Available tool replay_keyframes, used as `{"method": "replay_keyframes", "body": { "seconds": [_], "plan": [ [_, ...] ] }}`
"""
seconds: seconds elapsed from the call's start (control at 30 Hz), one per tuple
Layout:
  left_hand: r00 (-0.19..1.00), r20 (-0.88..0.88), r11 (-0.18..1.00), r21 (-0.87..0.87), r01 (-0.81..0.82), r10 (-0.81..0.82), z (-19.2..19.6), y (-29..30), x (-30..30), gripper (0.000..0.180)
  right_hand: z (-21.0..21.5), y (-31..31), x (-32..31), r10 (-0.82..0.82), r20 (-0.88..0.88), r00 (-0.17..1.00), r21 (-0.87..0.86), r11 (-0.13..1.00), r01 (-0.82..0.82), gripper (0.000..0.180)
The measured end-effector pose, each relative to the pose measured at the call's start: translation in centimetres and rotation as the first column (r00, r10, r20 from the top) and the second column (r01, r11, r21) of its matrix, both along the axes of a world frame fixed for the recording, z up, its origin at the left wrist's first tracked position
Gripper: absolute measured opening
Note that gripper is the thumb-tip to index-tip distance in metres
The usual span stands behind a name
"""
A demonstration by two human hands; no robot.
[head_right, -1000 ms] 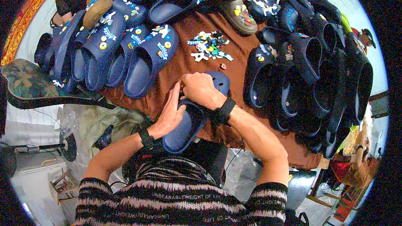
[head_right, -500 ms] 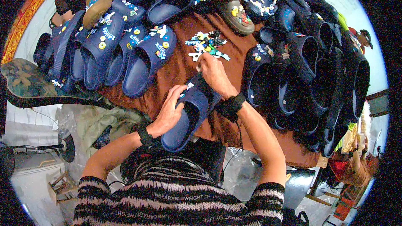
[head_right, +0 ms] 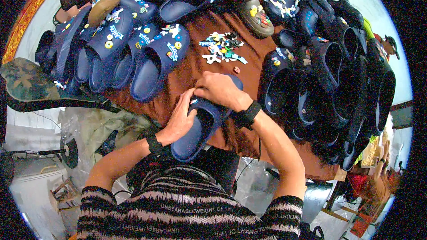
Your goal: Apply decorative pins and charms to the holes of foam clogs.
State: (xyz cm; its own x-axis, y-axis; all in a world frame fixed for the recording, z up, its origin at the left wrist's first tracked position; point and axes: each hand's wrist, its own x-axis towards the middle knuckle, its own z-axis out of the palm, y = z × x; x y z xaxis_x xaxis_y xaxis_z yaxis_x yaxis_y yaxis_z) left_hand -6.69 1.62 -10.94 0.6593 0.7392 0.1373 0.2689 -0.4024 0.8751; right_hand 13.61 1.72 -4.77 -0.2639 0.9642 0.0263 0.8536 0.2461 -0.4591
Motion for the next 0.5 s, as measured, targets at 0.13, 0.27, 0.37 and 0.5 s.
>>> {"method": "replay_keyframes", "body": {
  "seconds": [0.13, 0.27, 0.37, 0.5],
  "plan": [
    [1.000, -0.013, 1.000, -0.024, 0.012, -0.012, 0.0, 0.1, 0.0, 0.068, 0.4, -0.4, 0.0, 0.036, 0.025, 0.999, -0.002, 0.999, -0.036, 0.027],
    [1.000, 0.002, 1.000, 0.016, 0.008, -0.009, -0.5, 0.1, 0.2, 0.077, 0.2, -0.2, -0.1, 0.040, 0.041, 0.998, -0.030, 0.999, -0.038, 0.029],
    [1.000, -0.028, 0.999, 0.042, 0.006, -0.005, -0.4, -0.1, 0.0, 0.078, -0.1, 0.3, -0.6, 0.034, 0.095, 0.995, -0.054, 0.998, -0.029, 0.032],
    [0.997, -0.054, 0.995, -0.077, 0.058, -0.062, 0.7, 0.1, -0.1, 0.076, -1.4, 0.8, -0.2, 0.025, 0.081, 0.996, -0.019, 1.000, -0.024, 0.031]
  ]
}}
